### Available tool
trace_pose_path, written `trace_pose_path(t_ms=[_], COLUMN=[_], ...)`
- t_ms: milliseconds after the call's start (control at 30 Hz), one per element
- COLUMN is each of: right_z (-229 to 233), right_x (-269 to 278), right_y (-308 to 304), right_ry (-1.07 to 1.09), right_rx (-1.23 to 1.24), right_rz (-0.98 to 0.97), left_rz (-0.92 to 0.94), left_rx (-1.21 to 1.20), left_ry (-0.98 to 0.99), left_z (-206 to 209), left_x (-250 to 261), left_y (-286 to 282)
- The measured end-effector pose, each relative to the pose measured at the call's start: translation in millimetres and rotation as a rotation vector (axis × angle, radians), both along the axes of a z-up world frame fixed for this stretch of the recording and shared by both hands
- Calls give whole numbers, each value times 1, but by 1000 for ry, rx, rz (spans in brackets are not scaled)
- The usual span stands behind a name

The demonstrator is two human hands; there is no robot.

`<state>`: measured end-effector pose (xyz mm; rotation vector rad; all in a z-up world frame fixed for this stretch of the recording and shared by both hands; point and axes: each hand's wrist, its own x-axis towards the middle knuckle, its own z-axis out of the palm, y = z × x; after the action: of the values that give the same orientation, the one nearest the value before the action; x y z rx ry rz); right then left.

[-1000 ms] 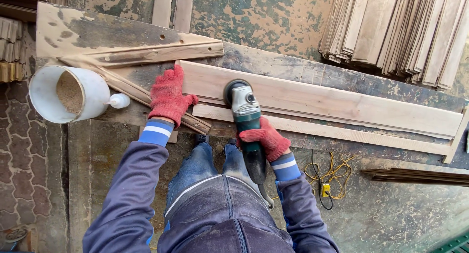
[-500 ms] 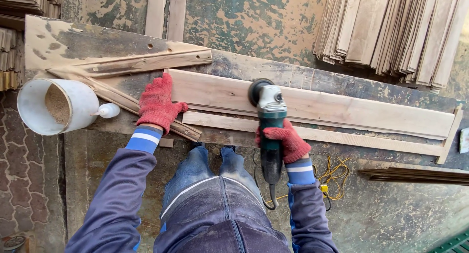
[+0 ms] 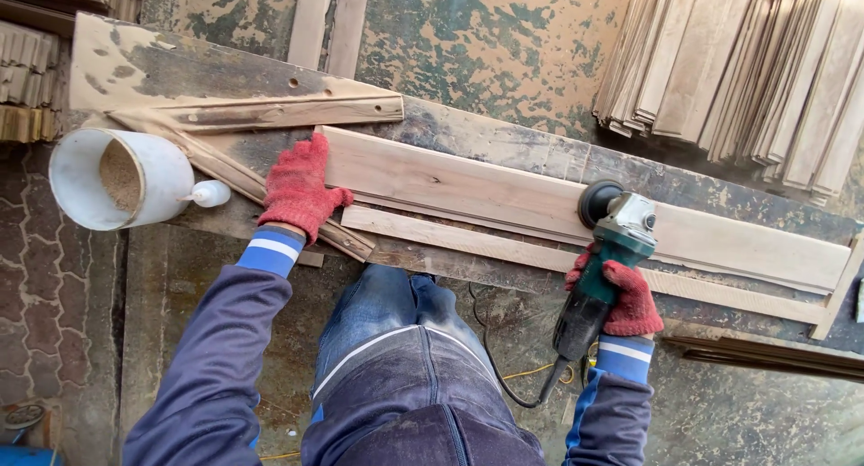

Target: The recorder is using an angle grinder with a sanding disc to sand a wooden plank.

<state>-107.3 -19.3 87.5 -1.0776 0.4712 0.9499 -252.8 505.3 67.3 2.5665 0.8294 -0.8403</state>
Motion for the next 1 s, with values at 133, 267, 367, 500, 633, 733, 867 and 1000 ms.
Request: trace_pose_path(t_ms=[133,267,367,500,633,733,867,1000], right_z=[18,43,42,6,20,34,52,52], right_x=[-3,-24,-38,-60,-50,-36,-13,2], right_y=[39,127,194,250,244,203,126,40], right_ry=[-5,9,4,-37,-51,-28,28,-33], right_rx=[-10,-25,-110,-175,-144,-203,-167,-136], right_rz=[23,108,188,278,263,197,36,-55], left_rz=[-3,-3,-9,-30,-48,-45,-31,-11], left_rx=[-26,-64,-70,-46,-59,-54,-34,-18], left_ry=[4,8,-2,22,24,22,43,25], left_z=[1,4,4,4,0,11,5,-3], left_x=[1,0,0,1,0,4,5,1], left_y=[2,4,6,6,9,6,6,5])
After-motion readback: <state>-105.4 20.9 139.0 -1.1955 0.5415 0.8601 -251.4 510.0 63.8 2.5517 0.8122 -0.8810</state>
